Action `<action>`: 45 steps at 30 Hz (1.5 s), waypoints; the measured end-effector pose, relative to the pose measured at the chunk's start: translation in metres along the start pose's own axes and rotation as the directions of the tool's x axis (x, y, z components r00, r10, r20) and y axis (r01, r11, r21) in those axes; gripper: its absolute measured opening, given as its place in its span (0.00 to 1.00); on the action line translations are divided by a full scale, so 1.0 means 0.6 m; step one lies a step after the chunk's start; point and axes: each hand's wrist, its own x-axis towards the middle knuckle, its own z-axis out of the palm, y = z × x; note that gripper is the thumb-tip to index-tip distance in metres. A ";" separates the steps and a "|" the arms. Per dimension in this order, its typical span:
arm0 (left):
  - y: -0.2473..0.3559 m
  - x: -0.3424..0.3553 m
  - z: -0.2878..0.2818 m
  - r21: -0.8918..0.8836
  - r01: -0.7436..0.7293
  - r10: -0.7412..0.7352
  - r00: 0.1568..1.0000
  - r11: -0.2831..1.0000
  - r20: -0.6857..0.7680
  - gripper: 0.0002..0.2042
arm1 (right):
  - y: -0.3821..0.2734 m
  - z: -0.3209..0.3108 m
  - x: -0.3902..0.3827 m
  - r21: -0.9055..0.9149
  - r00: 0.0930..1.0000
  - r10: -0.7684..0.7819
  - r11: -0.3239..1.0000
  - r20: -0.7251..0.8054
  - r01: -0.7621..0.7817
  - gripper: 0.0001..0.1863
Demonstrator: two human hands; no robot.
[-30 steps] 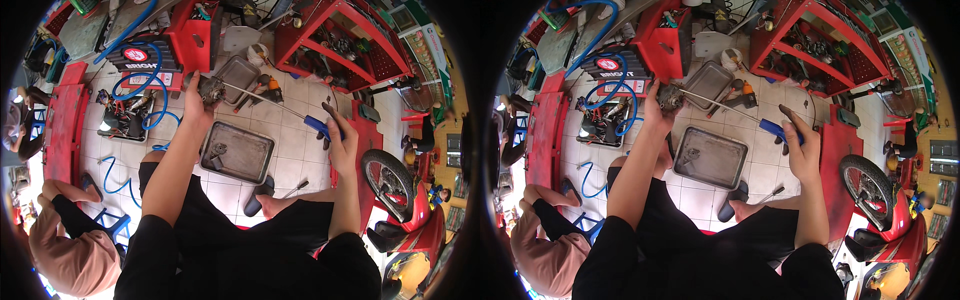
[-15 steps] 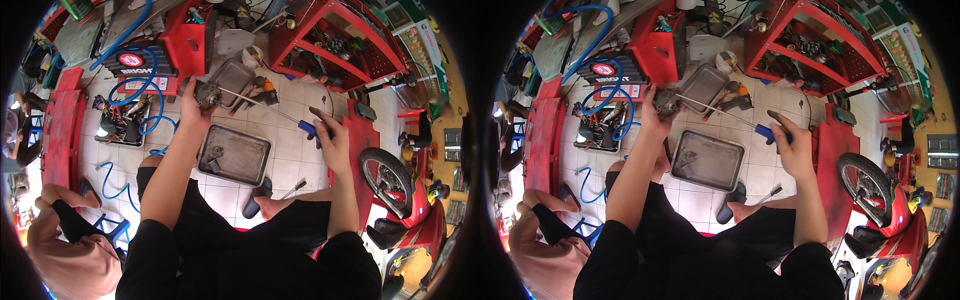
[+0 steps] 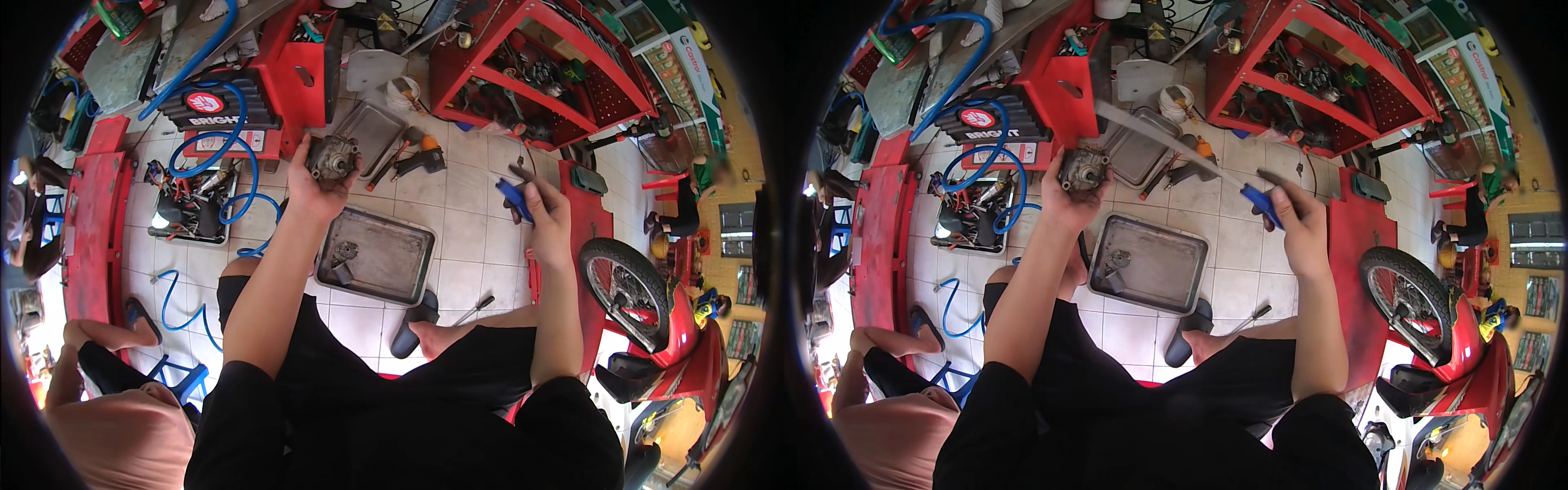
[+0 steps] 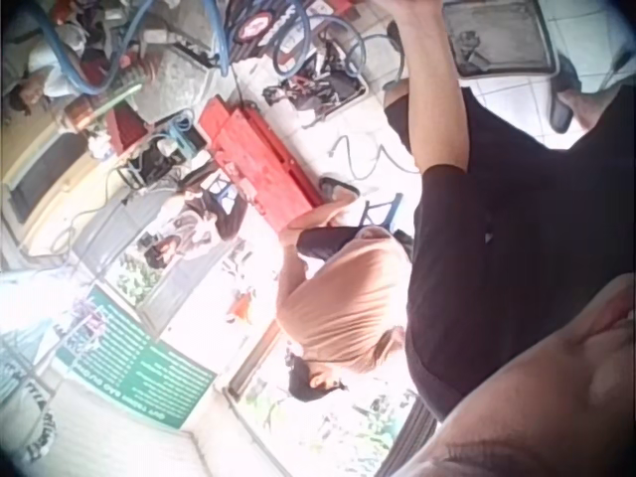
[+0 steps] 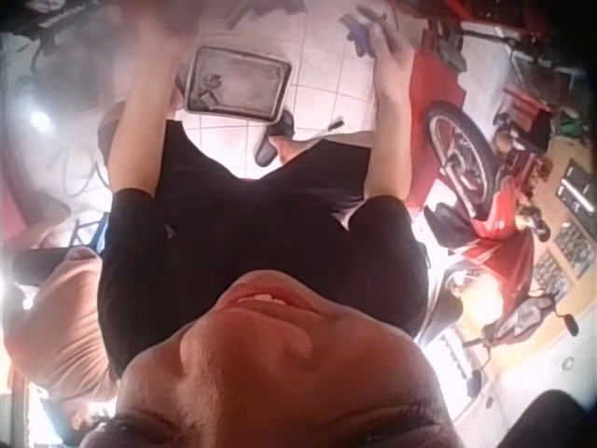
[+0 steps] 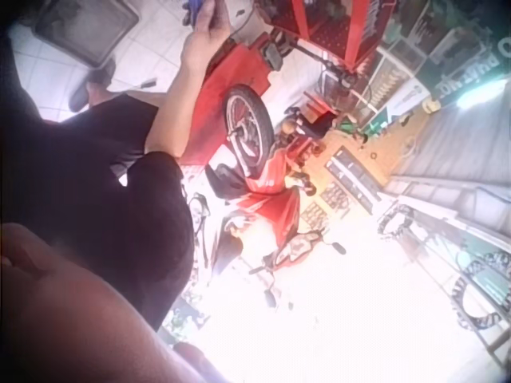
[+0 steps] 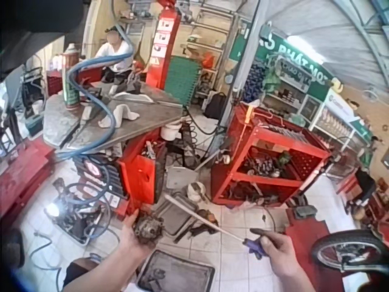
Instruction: The person cleans a motorcycle carburetor by holding it over a tray and using a thin tool to clear internal passages, then wipes and reassembles parts of the unit.
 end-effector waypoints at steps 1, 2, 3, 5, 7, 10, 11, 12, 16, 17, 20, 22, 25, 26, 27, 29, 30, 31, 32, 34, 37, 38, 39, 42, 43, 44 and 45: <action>-0.004 -0.001 0.003 0.027 -0.055 0.056 0.998 0.998 -0.015 0.19 | 0.007 0.006 0.004 0.335 1.000 0.015 0.942 0.013 -0.019 0.20; -0.010 -0.001 0.004 0.054 -0.107 0.109 0.994 0.993 -0.027 0.20 | 0.015 0.012 0.006 0.628 0.999 0.026 0.777 0.028 -0.038 0.24; -0.023 -0.005 0.012 0.055 -0.093 0.095 0.995 0.994 -0.023 0.20 | 0.027 0.022 0.006 0.651 0.997 -0.017 0.758 0.079 -0.038 0.30; -0.043 -0.020 0.022 0.280 -0.230 0.239 0.971 0.932 0.004 0.20 | 0.029 0.057 0.010 0.759 0.953 -0.130 0.638 0.273 -0.131 0.27; -0.059 -0.021 0.017 0.353 -0.253 0.254 0.966 0.901 0.044 0.20 | 0.037 0.092 0.009 0.752 0.888 -0.088 0.573 0.451 -0.326 0.21; -0.068 -0.016 -0.006 0.460 -0.336 0.311 0.941 0.822 0.131 0.21 | 0.018 0.152 0.008 0.761 0.896 0.191 0.475 0.401 -0.442 0.11; -0.072 -0.014 -0.013 0.486 -0.381 0.337 0.924 0.787 0.179 0.21 | 0.013 0.165 0.009 0.766 0.897 0.195 0.469 0.395 -0.440 0.11; -0.083 -0.019 -0.007 0.491 -0.372 0.324 0.928 0.788 0.182 0.21 | 0.006 0.172 0.010 0.705 0.890 0.266 0.544 0.371 -0.456 0.13; -0.121 -0.030 -0.002 0.589 -0.511 0.477 0.848 0.625 0.230 0.23 | 0.020 0.191 0.009 0.670 0.883 0.372 0.580 0.288 -0.463 0.20; -0.123 -0.031 -0.003 0.574 -0.542 0.477 0.834 0.613 0.277 0.25 | 0.017 0.192 0.010 0.673 0.883 0.368 0.578 0.291 -0.462 0.20; -0.125 -0.038 -0.007 0.650 -0.517 0.461 0.843 0.557 0.276 0.25 | 0.010 0.196 0.008 0.658 0.876 0.378 0.583 0.300 -0.477 0.18; -0.133 -0.043 -0.008 0.631 -0.500 0.446 0.856 0.592 0.260 0.24 | 0.010 0.201 0.005 0.642 0.869 0.377 0.589 0.319 -0.491 0.16; -0.134 -0.042 -0.007 0.603 -0.490 0.425 0.867 0.630 0.260 0.23 | 0.011 0.207 0.003 0.648 0.884 0.341 0.601 0.320 -0.467 0.15; -0.133 -0.041 -0.008 0.595 -0.493 0.418 0.867 0.635 0.273 0.23 | 0.010 0.209 0.002 0.649 0.885 0.340 0.602 0.319 -0.466 0.15; -0.133 -0.039 -0.010 0.595 -0.494 0.417 0.866 0.634 0.274 0.23 | 0.008 0.211 0.001 0.646 0.893 0.341 0.618 0.295 -0.449 0.15; -0.134 -0.039 -0.010 0.582 -0.472 0.401 0.880 0.663 0.257 0.22 | 0.008 0.212 0.000 0.642 0.900 0.341 0.633 0.271 -0.433 0.15; -0.135 -0.040 -0.009 0.582 -0.471 0.400 0.880 0.663 0.256 0.22 | 0.010 0.212 -0.001 0.673 0.890 0.359 0.587 0.282 -0.450 0.16; -0.137 -0.041 -0.007 0.567 -0.470 0.399 0.881 0.676 0.255 0.22 | 0.011 0.212 -0.002 0.702 0.879 0.376 0.539 0.293 -0.465 0.18; -0.138 -0.042 -0.006 0.552 -0.470 0.399 0.881 0.688 0.253 0.22 | 0.011 0.213 -0.002 0.702 0.879 0.377 0.539 0.293 -0.465 0.18; -0.138 -0.042 -0.006 0.552 -0.470 0.397 0.882 0.689 0.254 0.22 | 0.009 0.213 -0.002 0.779 0.837 0.442 0.378 0.323 -0.500 0.17; -0.137 -0.034 -0.016 0.572 -0.464 0.394 0.884 0.677 0.252 0.21 | 0.014 0.214 -0.003 0.752 0.872 0.390 0.468 0.296 -0.465 0.18; -0.136 -0.032 -0.018 0.594 -0.457 0.390 0.887 0.663 0.247 0.20 | 0.011 0.215 -0.003 0.751 0.871 0.390 0.467 0.298 -0.466 0.18; -0.134 -0.031 -0.019 0.594 -0.456 0.391 0.887 0.663 0.246 0.20 | 0.005 0.215 -0.003 0.740 0.874 0.381 0.485 0.300 -0.466 0.18; -0.131 -0.029 -0.020 0.574 -0.463 0.381 0.885 0.675 0.266 0.21 | 0.000 0.211 -0.003 0.768 0.827 0.432 0.365 0.361 -0.526 0.17; -0.131 -0.029 -0.020 0.570 -0.471 0.390 0.881 0.673 0.267 0.21 | 0.000 0.210 -0.003 0.792 0.770 0.478 0.219 0.423 -0.570 0.17; -0.133 -0.029 -0.019 0.566 -0.476 0.397 0.878 0.673 0.267 0.21 | 0.002 0.211 -0.004 0.792 0.769 0.481 0.218 0.422 -0.571 0.17; -0.134 -0.029 -0.019 0.567 -0.473 0.394 0.880 0.675 0.265 0.21 | 0.005 0.215 -0.005 0.794 0.809 0.438 0.283 0.392 -0.538 0.17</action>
